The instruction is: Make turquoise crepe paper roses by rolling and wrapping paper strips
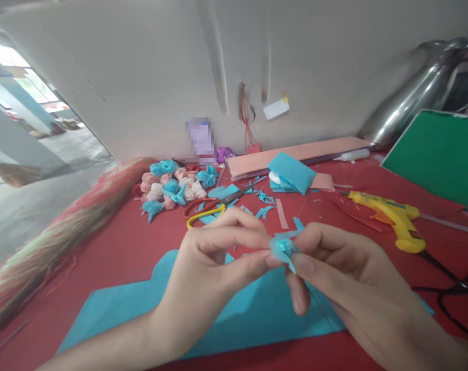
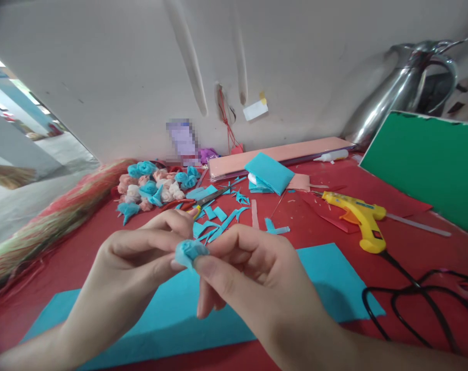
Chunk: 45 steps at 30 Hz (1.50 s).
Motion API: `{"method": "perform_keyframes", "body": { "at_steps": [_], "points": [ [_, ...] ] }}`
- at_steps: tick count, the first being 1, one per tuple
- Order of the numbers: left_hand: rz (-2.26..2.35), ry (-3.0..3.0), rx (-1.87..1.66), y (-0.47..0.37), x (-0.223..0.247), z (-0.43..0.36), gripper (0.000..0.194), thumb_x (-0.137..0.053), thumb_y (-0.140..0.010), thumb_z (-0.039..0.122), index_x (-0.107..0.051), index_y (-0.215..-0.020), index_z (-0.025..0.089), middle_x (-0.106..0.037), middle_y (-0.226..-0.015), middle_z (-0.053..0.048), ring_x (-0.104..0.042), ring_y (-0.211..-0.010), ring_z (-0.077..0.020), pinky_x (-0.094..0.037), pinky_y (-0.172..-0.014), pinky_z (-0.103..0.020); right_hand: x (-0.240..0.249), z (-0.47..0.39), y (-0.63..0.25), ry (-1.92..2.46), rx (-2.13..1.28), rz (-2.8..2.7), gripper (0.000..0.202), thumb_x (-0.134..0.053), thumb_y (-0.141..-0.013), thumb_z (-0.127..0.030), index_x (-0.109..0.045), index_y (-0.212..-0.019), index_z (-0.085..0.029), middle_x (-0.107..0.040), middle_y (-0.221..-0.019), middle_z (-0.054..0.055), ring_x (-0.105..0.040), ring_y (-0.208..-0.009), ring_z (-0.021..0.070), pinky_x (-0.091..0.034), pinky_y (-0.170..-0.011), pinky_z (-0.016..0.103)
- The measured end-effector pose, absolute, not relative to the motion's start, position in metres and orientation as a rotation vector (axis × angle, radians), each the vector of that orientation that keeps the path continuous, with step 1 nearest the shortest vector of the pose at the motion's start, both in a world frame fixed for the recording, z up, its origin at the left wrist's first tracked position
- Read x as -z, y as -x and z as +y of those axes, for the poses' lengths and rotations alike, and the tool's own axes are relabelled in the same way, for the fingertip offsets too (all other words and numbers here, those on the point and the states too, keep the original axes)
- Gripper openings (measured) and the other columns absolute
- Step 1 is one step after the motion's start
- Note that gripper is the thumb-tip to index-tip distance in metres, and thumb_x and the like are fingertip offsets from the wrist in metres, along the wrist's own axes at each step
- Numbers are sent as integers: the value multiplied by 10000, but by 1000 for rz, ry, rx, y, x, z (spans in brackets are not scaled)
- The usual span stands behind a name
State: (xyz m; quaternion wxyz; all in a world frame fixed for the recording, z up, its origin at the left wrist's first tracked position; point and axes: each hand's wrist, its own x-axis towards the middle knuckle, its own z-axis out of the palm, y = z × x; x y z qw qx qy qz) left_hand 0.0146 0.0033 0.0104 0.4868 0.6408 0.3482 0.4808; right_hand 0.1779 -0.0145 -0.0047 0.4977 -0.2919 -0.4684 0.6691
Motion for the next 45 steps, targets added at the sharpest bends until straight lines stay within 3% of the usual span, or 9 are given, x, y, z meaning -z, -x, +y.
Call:
{"method": "perform_keyframes", "body": {
  "at_steps": [9,15,23,34,40,45],
  "points": [
    [828,-1586,-1256,-16,-9,1,106,-733,-738,168,-741,-694,264,-597,-728,22,-555,-664,-109,-476,-655,-237,4,-14,-176,807,-1284,-1390,148,-642,-816,-161,-627,-684,-226,-666,-538,-61,-608,-492,56,-506,-496,104],
    [840,-1645,-1311,-17,-7,0,131,-729,-714,125,-712,-667,247,-574,-699,24,-518,-664,-107,-439,-622,-225,5,-20,-170,804,-1013,-1402,253,-736,-640,-63,-658,-767,-267,-688,-616,-82,-642,-531,78,-529,-508,120],
    [823,-1608,-1306,-19,-6,-2,117,-730,-723,141,-711,-652,231,-555,-680,17,-512,-627,-107,-436,-587,-239,-1,-24,-169,934,-846,-1436,146,-663,-721,-139,-632,-636,-254,-654,-497,-78,-608,-409,86,-502,-423,126],
    [609,-1393,-1159,-18,-3,-6,54,-692,-793,248,-738,-790,278,-527,-771,21,-552,-652,-102,-519,-734,-288,3,-25,-172,818,-903,-1431,145,-693,-736,-139,-671,-693,-275,-680,-550,-81,-622,-429,71,-506,-450,99],
    [613,-1354,-1119,-18,-3,-9,32,-695,-789,230,-701,-764,250,-531,-775,20,-561,-646,-104,-523,-662,-275,3,-24,-180,829,-1035,-1477,119,-680,-786,-191,-671,-714,-285,-685,-576,-86,-640,-509,66,-514,-507,93],
    [604,-1353,-1110,-17,-4,-8,36,-692,-792,228,-689,-756,231,-558,-752,11,-543,-641,-110,-503,-632,-265,5,-23,-180,797,-1047,-1516,162,-656,-796,-139,-670,-755,-295,-699,-627,-87,-659,-563,72,-524,-546,100]
  ]
}}
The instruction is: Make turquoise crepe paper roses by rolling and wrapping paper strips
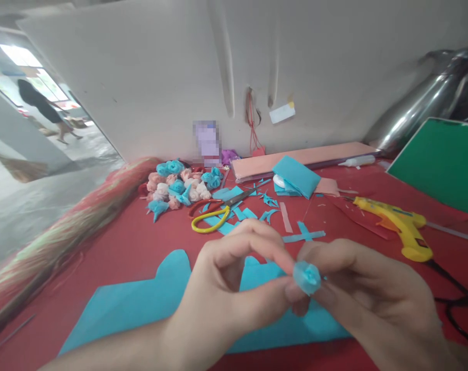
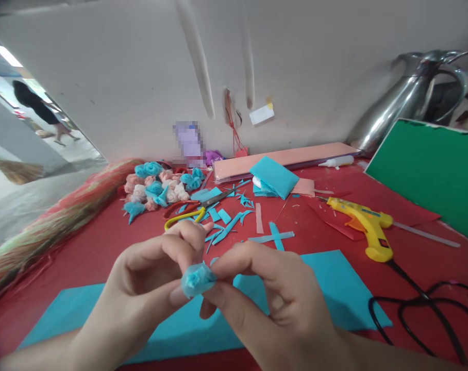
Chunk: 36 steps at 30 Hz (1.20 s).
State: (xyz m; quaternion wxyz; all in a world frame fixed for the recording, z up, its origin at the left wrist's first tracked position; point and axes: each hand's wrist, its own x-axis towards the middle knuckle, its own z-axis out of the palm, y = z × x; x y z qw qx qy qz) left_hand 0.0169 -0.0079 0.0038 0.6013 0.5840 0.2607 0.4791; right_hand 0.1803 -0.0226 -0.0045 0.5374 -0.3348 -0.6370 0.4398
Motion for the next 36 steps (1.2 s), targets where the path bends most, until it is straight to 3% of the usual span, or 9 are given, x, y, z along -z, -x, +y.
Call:
{"method": "perform_keyframes", "body": {
  "at_steps": [6,12,18,24,31,36],
  "points": [
    [588,-1471,-1170,-18,-3,-6,89,-727,-737,138,-674,-747,208,-555,-786,24,-523,-739,-107,-461,-724,-244,9,-14,-175,709,-921,-1577,120,-674,-801,-216,-669,-813,-335,-708,-668,-103,-678,-589,71,-551,-591,87],
    [588,-1637,-1257,-19,-7,-7,149,-723,-681,68,-647,-722,190,-531,-723,28,-494,-690,-99,-442,-693,-236,14,-19,-175,701,-540,-1697,89,-623,-853,-295,-615,-771,-262,-664,-606,-53,-644,-529,93,-545,-519,127],
    [607,-1683,-1279,-23,-12,-8,157,-720,-655,54,-616,-680,170,-511,-690,33,-488,-650,-81,-423,-622,-205,12,-21,-177,708,-334,-1739,75,-586,-841,-170,-608,-837,-242,-662,-633,-70,-648,-582,71,-514,-541,95],
    [605,-1696,-1218,-22,-10,-6,189,-694,-665,38,-573,-706,177,-502,-714,43,-482,-681,-85,-420,-703,-234,11,-21,-177,745,-245,-1763,117,-621,-749,-122,-589,-766,-233,-668,-604,-88,-635,-510,72,-507,-492,117],
    [564,-1742,-1096,-16,-9,-6,175,-623,-712,50,-520,-761,183,-490,-797,25,-474,-729,-100,-407,-729,-253,6,-22,-171,707,-70,-1740,117,-621,-804,-113,-556,-808,-211,-653,-571,-77,-626,-477,75,-510,-477,145],
    [533,-1866,-982,-12,-10,-6,188,-575,-743,40,-476,-792,193,-473,-838,18,-475,-772,-108,-422,-745,-245,10,-16,-171,671,162,-1750,134,-565,-844,-147,-563,-720,-196,-656,-554,-65,-604,-419,52,-500,-428,135]
  ]
}}
